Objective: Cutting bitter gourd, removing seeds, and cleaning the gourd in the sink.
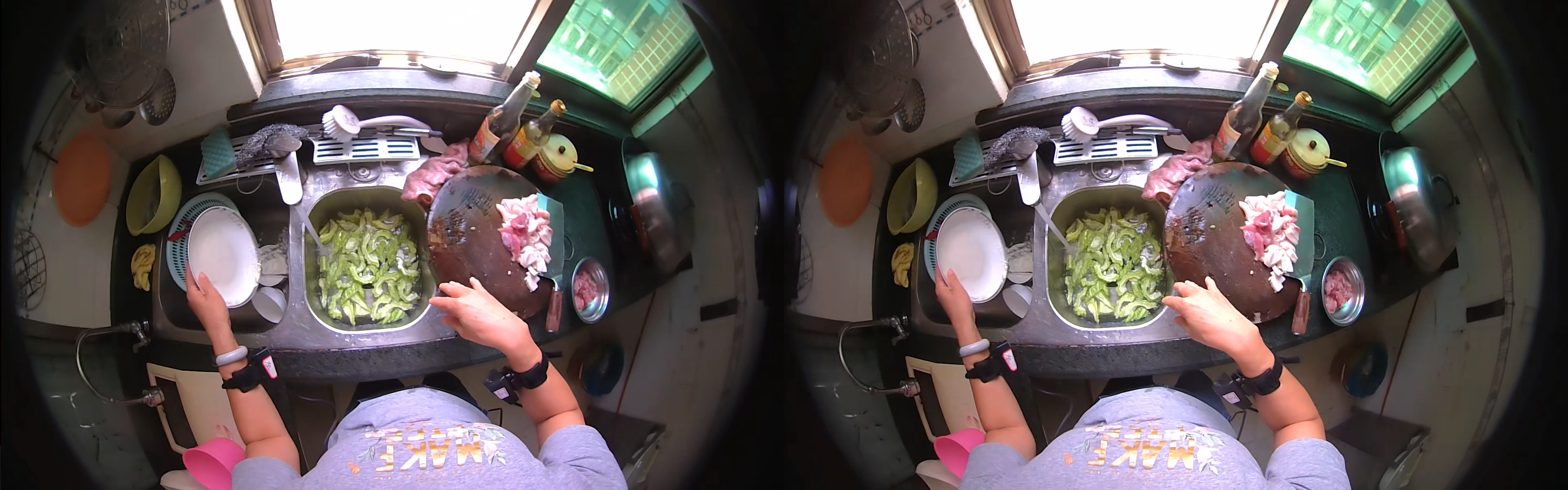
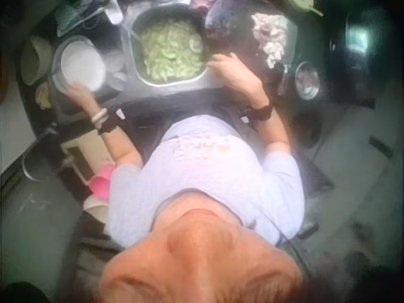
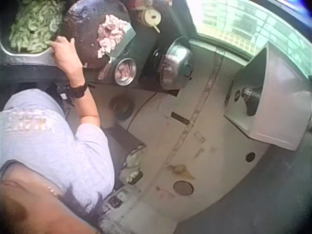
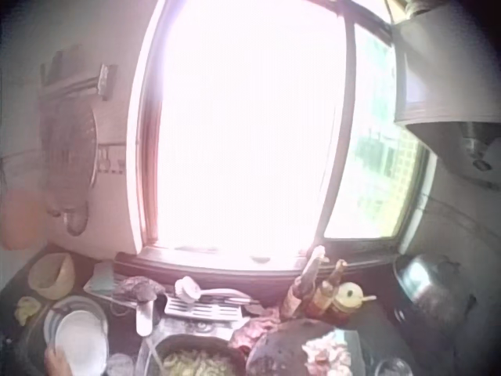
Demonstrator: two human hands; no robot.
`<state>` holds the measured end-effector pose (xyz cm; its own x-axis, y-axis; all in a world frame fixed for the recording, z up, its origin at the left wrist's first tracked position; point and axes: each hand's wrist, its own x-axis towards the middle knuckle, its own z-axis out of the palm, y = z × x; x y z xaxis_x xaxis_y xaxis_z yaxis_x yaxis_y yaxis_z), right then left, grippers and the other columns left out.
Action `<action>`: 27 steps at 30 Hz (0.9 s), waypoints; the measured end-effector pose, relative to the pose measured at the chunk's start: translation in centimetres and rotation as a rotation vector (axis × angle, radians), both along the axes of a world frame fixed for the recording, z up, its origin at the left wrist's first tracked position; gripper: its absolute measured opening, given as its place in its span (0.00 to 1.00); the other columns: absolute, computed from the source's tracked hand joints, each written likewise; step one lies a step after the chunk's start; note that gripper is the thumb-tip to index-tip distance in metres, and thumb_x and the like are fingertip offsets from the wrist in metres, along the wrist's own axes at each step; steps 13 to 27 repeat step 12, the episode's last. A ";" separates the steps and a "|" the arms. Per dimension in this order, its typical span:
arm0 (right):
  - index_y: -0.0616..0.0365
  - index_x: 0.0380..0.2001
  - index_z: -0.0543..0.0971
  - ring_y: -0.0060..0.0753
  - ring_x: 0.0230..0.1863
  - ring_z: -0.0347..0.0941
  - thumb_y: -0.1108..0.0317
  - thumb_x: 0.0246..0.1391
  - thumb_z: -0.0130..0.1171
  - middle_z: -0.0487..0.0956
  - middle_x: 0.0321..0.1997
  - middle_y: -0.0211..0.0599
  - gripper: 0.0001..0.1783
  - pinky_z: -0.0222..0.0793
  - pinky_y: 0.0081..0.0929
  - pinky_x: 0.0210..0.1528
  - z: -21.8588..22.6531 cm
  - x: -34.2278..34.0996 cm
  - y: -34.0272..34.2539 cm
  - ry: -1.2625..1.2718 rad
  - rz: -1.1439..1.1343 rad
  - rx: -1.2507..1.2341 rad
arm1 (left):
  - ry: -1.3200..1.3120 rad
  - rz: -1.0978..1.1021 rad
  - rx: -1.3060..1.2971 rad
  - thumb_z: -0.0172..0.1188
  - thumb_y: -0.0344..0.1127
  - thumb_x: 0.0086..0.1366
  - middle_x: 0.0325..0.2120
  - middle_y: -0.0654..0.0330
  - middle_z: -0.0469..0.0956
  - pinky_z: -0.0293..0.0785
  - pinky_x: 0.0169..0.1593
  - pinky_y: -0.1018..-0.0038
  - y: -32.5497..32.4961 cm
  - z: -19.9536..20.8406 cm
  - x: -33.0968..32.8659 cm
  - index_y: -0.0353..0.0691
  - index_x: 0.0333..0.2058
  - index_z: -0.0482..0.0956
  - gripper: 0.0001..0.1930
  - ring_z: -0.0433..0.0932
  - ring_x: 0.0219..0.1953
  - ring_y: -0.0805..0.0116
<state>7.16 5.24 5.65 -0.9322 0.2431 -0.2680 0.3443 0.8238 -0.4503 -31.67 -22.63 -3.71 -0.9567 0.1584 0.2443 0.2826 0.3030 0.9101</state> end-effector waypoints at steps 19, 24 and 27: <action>0.66 0.62 0.59 0.55 0.68 0.55 0.80 0.41 0.56 0.54 0.69 0.56 0.40 0.61 0.40 0.64 -3.3 -21.9 5.5 0.682 -0.046 0.169 | 0.433 -0.064 -0.309 0.44 0.23 0.64 0.50 0.43 0.74 0.68 0.56 0.61 -3.5 3.9 6.1 0.33 0.56 0.69 0.21 0.72 0.53 0.44; 0.66 0.62 0.59 0.55 0.68 0.55 0.80 0.41 0.56 0.54 0.69 0.56 0.40 0.61 0.40 0.64 -3.3 -21.9 5.5 0.682 -0.046 0.169 | 0.433 -0.064 -0.309 0.44 0.23 0.64 0.50 0.43 0.74 0.68 0.56 0.61 -3.5 3.9 6.1 0.33 0.56 0.69 0.21 0.72 0.53 0.44; 0.66 0.62 0.59 0.55 0.68 0.55 0.80 0.41 0.56 0.54 0.69 0.56 0.40 0.61 0.40 0.64 -3.3 -21.9 5.5 0.682 -0.046 0.169 | 0.433 -0.064 -0.309 0.44 0.23 0.64 0.50 0.43 0.74 0.68 0.56 0.61 -3.5 3.9 6.1 0.33 0.56 0.69 0.21 0.72 0.53 0.44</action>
